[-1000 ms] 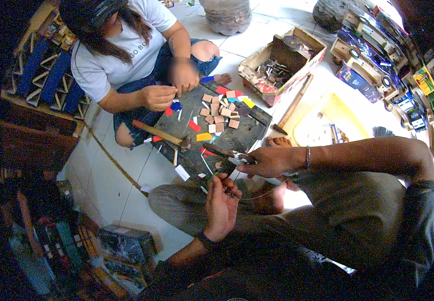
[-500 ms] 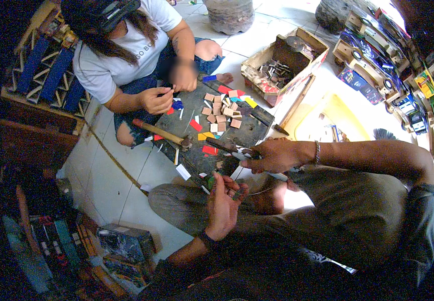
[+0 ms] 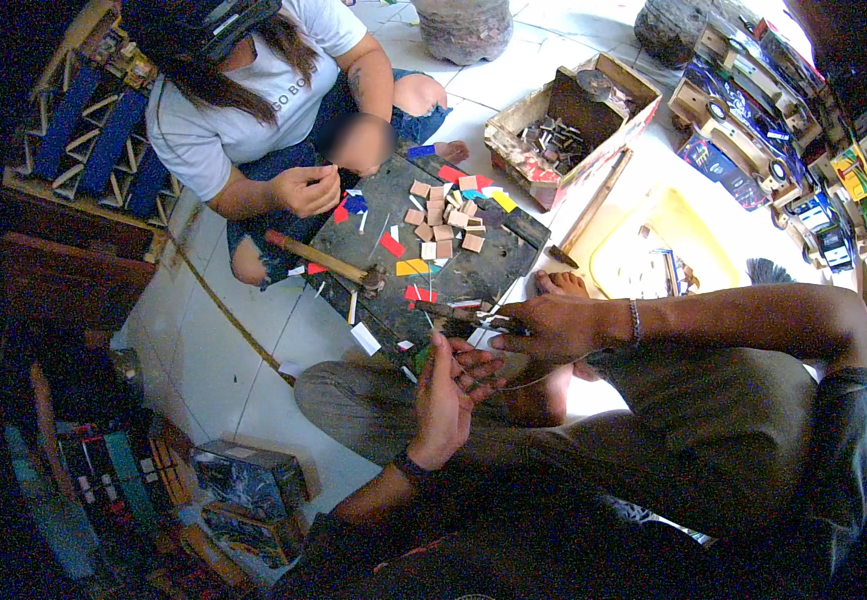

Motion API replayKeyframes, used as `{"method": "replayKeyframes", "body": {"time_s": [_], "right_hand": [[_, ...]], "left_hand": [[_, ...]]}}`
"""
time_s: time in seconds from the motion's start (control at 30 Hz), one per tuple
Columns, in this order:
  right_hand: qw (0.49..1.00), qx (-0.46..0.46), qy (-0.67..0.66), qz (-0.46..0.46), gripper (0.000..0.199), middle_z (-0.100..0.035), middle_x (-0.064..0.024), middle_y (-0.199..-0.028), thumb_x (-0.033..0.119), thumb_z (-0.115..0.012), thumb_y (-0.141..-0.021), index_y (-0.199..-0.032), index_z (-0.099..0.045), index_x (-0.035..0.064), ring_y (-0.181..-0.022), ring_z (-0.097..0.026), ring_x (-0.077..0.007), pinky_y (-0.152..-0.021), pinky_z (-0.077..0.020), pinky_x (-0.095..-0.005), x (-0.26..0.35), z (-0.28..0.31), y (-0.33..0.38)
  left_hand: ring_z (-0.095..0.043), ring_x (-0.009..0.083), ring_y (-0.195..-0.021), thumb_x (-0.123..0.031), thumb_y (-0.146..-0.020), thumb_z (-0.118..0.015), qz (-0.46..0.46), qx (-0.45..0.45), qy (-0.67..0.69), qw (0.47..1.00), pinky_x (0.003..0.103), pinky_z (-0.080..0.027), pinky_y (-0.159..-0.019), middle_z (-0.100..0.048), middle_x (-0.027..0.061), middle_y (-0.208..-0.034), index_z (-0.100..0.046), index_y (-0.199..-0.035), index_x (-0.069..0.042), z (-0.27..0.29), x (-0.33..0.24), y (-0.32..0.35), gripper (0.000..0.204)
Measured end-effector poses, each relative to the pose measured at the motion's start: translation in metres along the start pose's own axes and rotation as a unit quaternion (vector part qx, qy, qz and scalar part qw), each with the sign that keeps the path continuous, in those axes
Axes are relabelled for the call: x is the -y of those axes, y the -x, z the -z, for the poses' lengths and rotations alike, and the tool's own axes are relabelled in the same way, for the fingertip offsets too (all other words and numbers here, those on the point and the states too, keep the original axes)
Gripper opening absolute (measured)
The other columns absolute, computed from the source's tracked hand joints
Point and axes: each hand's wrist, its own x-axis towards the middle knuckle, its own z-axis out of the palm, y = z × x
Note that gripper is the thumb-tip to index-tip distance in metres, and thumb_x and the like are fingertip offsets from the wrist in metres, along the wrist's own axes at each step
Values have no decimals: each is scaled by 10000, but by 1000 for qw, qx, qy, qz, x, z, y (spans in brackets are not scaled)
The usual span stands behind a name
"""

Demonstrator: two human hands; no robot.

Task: The person sits on the floor and uses pliers to cut and bend a metal wire, then threads it through small wooden blocks. A coworker hammers nails into similar blocks nearby. The person repeats the cutting and threading process multiple times.

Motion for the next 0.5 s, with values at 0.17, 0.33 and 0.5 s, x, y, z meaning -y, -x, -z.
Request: {"method": "replayKeyframes", "body": {"time_s": [0.17,0.33,0.5], "right_hand": [[1000,-3,-14,23,526,-663,-222,-1051,476,-453,-963,-1255,-539,47,-1035,-624,-371,-1045,-237,-593,-1,-4,-2],[998,-14,46,32,498,-664,-226,-1046,432,-478,-961,-1280,-507,51,-1041,-628,-367,-1049,-232,-591,-4,-8,-5],[999,-12,17,25,493,-662,-231,-1048,421,-481,-960,-1287,-499,53,-1042,-626,-373,-1048,-237,-593,-6,-12,-8]], "left_hand": [[-677,236,-896,-515,-1001,-362,2,2,-3,1000,373,-567,-741,-666,121,-934,-495,-1024,-82,0,0,-1,454],[-691,226,-869,-508,-1003,-360,2,1,-7,1000,351,-575,-713,-675,127,-928,-497,-1022,-79,0,-1,-2,451],[-693,228,-866,-497,-1008,-356,3,4,-10,1000,348,-578,-703,-676,125,-924,-498,-1027,-82,-1,-2,-3,439]]}}
